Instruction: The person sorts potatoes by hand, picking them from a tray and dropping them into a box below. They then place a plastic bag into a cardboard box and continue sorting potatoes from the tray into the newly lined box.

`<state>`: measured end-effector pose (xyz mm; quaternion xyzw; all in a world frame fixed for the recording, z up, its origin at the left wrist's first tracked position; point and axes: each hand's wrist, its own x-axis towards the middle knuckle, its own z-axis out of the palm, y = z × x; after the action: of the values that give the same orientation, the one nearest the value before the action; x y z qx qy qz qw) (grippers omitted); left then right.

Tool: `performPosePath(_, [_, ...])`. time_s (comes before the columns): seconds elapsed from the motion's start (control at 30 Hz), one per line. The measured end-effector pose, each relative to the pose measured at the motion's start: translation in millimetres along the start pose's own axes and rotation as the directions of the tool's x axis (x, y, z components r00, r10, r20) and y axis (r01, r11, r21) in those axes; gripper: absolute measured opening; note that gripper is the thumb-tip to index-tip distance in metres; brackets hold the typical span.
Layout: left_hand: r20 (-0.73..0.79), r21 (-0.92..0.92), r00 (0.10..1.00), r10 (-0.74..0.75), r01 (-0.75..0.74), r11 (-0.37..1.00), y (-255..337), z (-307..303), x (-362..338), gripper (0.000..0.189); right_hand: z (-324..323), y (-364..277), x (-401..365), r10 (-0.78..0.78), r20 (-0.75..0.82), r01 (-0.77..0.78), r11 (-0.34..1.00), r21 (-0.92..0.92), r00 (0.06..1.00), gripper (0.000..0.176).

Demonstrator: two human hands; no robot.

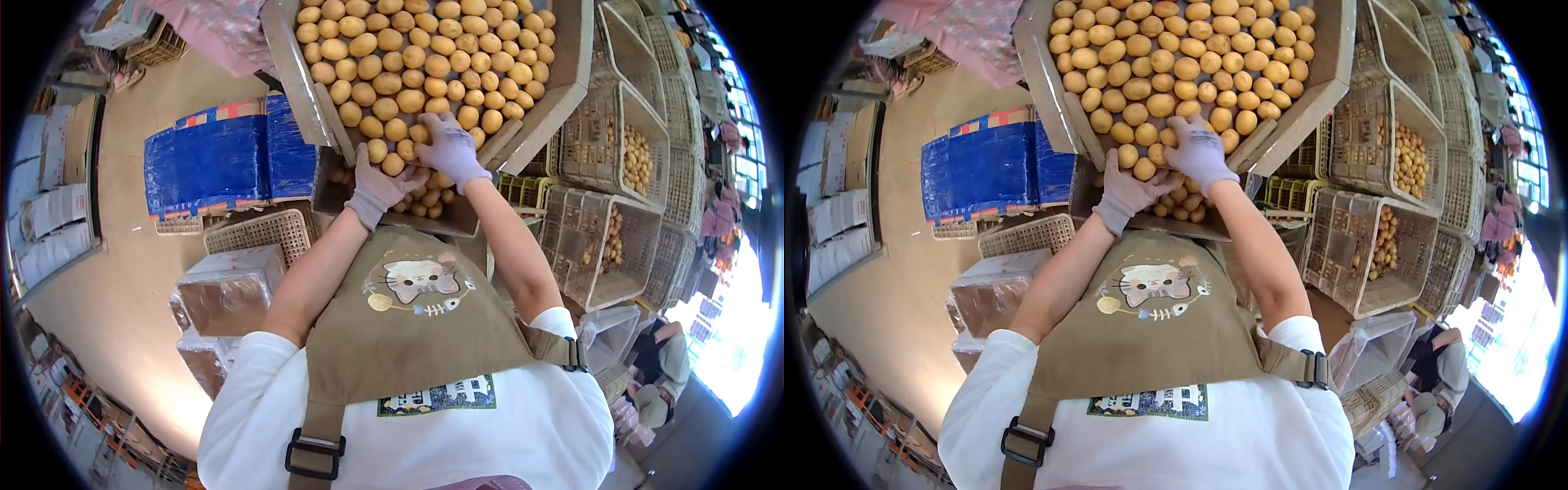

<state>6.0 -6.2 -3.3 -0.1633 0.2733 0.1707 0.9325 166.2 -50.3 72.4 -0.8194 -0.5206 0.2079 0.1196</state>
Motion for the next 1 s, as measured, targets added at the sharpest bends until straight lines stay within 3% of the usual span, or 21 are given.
performPosePath(0.07, [-0.023, 0.008, 1.000, -0.008, 0.008, 1.000, 3, -11, 7, 0.081, 11, 21, -8, -0.043, -0.094, 0.067, 0.960, 0.272, 0.995, 0.044])
performPosePath(0.1, [-0.008, 0.024, 1.000, -0.004, 0.004, 1.000, 2, -11, 7, 0.081, 11, 21, -12, 0.083, -0.010, -0.060, 0.795, 0.604, 0.997, 0.043])
performPosePath(0.17, [0.022, 0.055, 1.000, 0.003, -0.005, 0.998, 1, -11, 6, 0.081, 9, 26, -23, 0.219, 0.255, -0.290, 0.142, 0.946, 0.942, 0.041])
performPosePath(0.2, [0.035, 0.077, 0.999, 0.002, -0.004, 0.997, 0, -6, 5, 0.081, 2, 27, -30, 0.093, 0.271, -0.261, -0.110, 0.959, 0.958, 0.040])
performPosePath(0.3, [0.117, 0.161, 0.993, 0.015, -0.034, 0.986, -9, 9, 0, 0.078, -13, 23, -37, -0.041, 0.222, -0.210, -0.522, 0.827, 0.974, 0.040])
performPosePath(0.37, [0.234, 0.347, 0.968, 0.094, -0.173, 0.922, -15, -7, 17, 0.082, -31, 9, -39, 0.174, 0.151, -0.082, -0.349, 0.934, 0.973, 0.041])
performPosePath(0.4, [0.285, 0.109, 0.959, 0.010, -0.043, 0.993, -12, -10, 18, 0.083, -43, 3, -40, 0.164, -0.235, 0.183, 0.277, 0.943, 0.958, 0.039])
performPosePath(0.43, [0.334, -0.145, 0.940, -0.074, 0.129, 0.981, -9, -12, 18, 0.083, -64, -6, -43, -0.057, -0.517, 0.363, 0.777, 0.515, 0.854, 0.039])
performPosePath(0.47, [0.379, -0.349, 0.912, -0.157, 0.298, 0.889, -7, -15, 19, 0.084, -103, -1, -45, -0.453, -0.540, 0.488, 0.869, -0.087, 0.709, 0.038])
performPosePath(0.5, [0.158, 0.067, 0.986, -0.050, 0.040, 0.997, -8, 6, 8, 0.085, -147, 6, -43, -0.731, -0.379, 0.525, 0.676, -0.517, 0.568, 0.034])
performPosePath(0.53, [0.095, 0.091, 0.995, -0.036, 0.027, 0.995, -11, 20, -1, 0.081, -168, 29, -42, -0.353, -0.449, 0.386, 0.922, -0.020, 0.821, 0.039])
performPosePath(0.6, [0.092, 0.095, 0.995, -0.040, 0.031, 0.995, -12, 6, 5, 0.090, -211, 123, -26, -0.272, -0.665, -0.061, 0.900, -0.432, 0.696, 0.042])
performPosePath(0.63, [0.116, 0.087, 0.992, -0.055, 0.045, 0.995, -10, -2, 8, 0.092, -228, 154, -19, -0.268, -0.783, -0.428, 0.716, -0.552, 0.562, 0.044])
performPosePath(0.67, [0.136, 0.104, 0.989, -0.055, 0.041, 0.994, -9, -1, 8, 0.095, -227, 189, -14, -0.098, -0.907, -0.505, 0.803, -0.316, 0.410, 0.050])
performPosePath(0.7, [0.119, 0.128, 0.992, -0.040, 0.025, 0.991, -9, -1, 7, 0.093, -231, 164, -15, 0.040, -0.896, -0.392, 0.907, -0.153, 0.441, 0.055])
performPosePath(0.77, [0.070, 0.094, 0.997, -0.045, 0.038, 0.995, -9, 1, 7, 0.095, -203, 127, -15, -0.259, -0.724, 0.084, 0.960, -0.268, 0.640, 0.039])
performPosePath(0.83, [0.053, 0.095, 0.998, -0.045, 0.040, 0.995, -9, 3, 8, 0.091, -146, 89, -19, -0.303, -0.469, 0.167, 0.936, -0.310, 0.829, 0.027])
performPosePath(0.87, [0.040, 0.095, 0.998, -0.043, 0.039, 0.995, -8, 3, 6, 0.090, -132, 48, -28, -0.376, -0.398, 0.267, 0.915, -0.304, 0.837, 0.021])
performPosePath(0.9, [0.078, 0.120, 0.995, -0.057, 0.047, 0.992, -7, 4, 4, 0.088, -112, 34, -32, -0.328, -0.185, 0.265, 0.918, -0.296, 0.927, 0.025])
performPosePath(0.93, [0.114, 0.144, 0.991, -0.069, 0.052, 0.988, -6, 4, 3, 0.086, -78, 39, -41, -0.427, -0.204, 0.355, 0.882, -0.310, 0.881, 0.030])
performPosePath(1.0, [0.216, 0.343, 0.976, -0.024, -0.053, 0.938, -3, -6, 10, 0.081, -60, 39, -53, -0.219, 0.199, 0.271, 0.917, -0.292, 0.955, 0.038])
